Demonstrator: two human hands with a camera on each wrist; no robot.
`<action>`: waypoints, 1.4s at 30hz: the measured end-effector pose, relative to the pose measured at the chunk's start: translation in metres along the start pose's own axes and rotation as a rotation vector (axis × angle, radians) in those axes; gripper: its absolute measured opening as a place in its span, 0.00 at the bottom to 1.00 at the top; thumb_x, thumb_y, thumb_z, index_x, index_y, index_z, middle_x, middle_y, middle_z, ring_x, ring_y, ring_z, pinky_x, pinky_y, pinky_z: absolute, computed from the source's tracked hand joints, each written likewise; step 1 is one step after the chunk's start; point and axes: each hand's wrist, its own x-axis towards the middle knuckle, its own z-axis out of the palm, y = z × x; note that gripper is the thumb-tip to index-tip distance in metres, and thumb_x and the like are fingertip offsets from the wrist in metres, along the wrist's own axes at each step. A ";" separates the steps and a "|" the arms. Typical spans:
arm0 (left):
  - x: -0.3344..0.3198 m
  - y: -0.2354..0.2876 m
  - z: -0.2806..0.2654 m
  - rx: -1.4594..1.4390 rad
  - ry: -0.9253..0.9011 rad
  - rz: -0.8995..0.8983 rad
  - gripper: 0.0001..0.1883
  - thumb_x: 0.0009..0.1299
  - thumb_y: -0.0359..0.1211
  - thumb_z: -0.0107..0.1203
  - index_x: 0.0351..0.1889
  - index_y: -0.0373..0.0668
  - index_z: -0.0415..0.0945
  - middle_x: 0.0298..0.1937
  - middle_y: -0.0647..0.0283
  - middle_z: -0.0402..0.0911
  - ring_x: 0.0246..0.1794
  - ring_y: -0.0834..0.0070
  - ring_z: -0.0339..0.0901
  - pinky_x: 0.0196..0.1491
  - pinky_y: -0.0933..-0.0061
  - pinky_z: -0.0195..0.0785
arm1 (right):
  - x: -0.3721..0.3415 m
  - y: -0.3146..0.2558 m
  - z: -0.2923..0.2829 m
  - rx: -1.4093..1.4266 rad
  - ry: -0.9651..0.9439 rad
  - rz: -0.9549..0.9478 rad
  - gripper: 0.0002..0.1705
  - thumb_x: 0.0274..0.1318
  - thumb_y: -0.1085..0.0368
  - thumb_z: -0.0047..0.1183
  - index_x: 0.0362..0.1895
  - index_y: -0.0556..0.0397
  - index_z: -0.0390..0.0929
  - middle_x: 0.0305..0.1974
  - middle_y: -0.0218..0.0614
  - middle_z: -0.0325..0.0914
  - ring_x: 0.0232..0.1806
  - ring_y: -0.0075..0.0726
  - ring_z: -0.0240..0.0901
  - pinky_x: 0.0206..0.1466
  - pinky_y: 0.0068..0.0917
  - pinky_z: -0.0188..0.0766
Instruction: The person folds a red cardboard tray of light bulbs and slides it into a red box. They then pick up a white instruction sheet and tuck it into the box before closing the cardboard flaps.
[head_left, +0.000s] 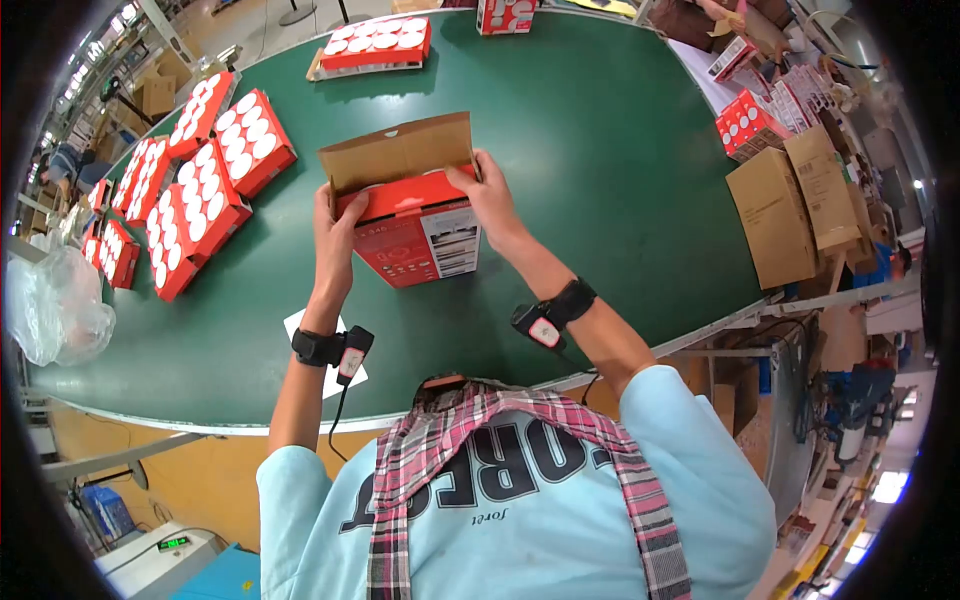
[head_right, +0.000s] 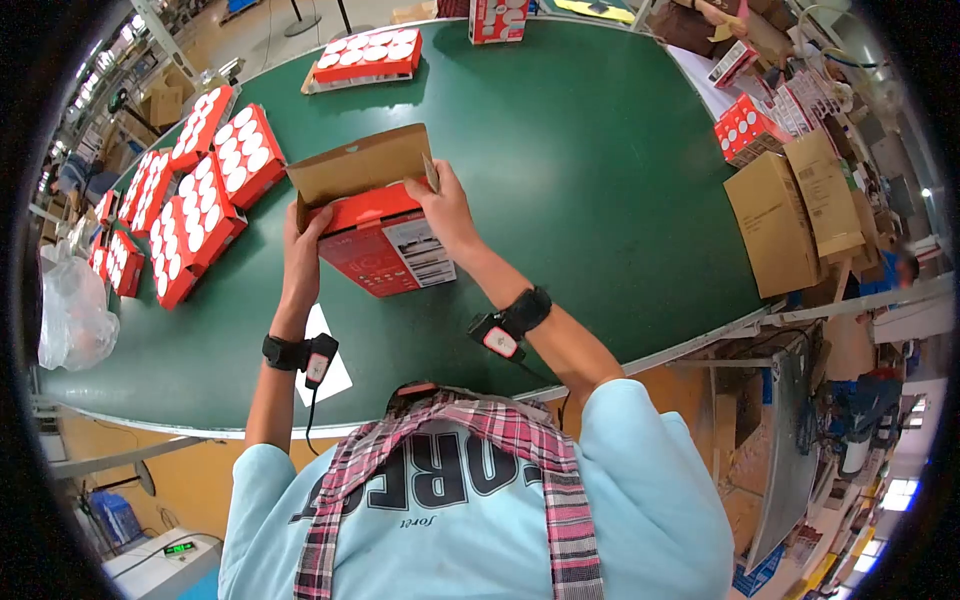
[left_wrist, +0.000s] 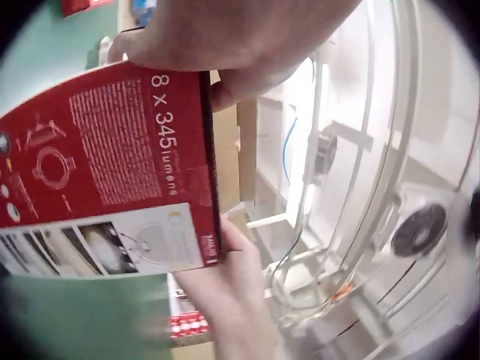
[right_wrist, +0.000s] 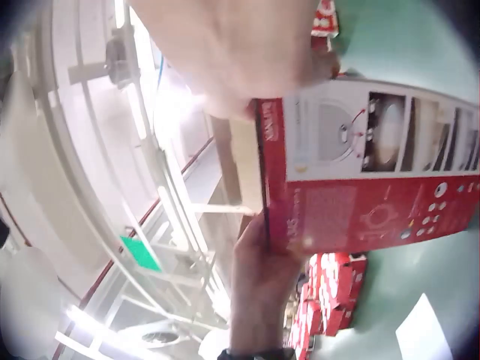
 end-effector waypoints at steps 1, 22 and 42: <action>-0.003 0.002 -0.002 -0.029 -0.016 0.009 0.26 0.66 0.38 0.51 0.59 0.36 0.59 0.56 0.59 0.66 0.57 0.73 0.62 0.60 0.71 0.53 | 0.002 0.003 -0.001 0.012 -0.037 0.060 0.18 0.55 0.61 0.52 0.46 0.57 0.66 0.41 0.34 0.71 0.44 0.25 0.65 0.52 0.24 0.59; 0.010 -0.020 -0.009 0.250 0.309 0.091 0.17 0.69 0.41 0.47 0.33 0.33 0.72 0.28 0.68 0.72 0.30 0.82 0.64 0.35 0.76 0.60 | 0.012 0.008 0.001 -0.051 0.181 -0.083 0.27 0.57 0.44 0.48 0.30 0.58 0.71 0.24 0.27 0.64 0.29 0.24 0.57 0.37 0.22 0.59; 0.070 -0.010 -0.139 0.058 0.271 0.290 0.15 0.66 0.37 0.54 0.43 0.34 0.74 0.40 0.66 0.76 0.39 0.80 0.69 0.44 0.77 0.63 | 0.025 0.005 0.128 -0.043 -0.052 -0.344 0.20 0.55 0.57 0.51 0.47 0.57 0.66 0.47 0.41 0.67 0.48 0.37 0.61 0.54 0.31 0.57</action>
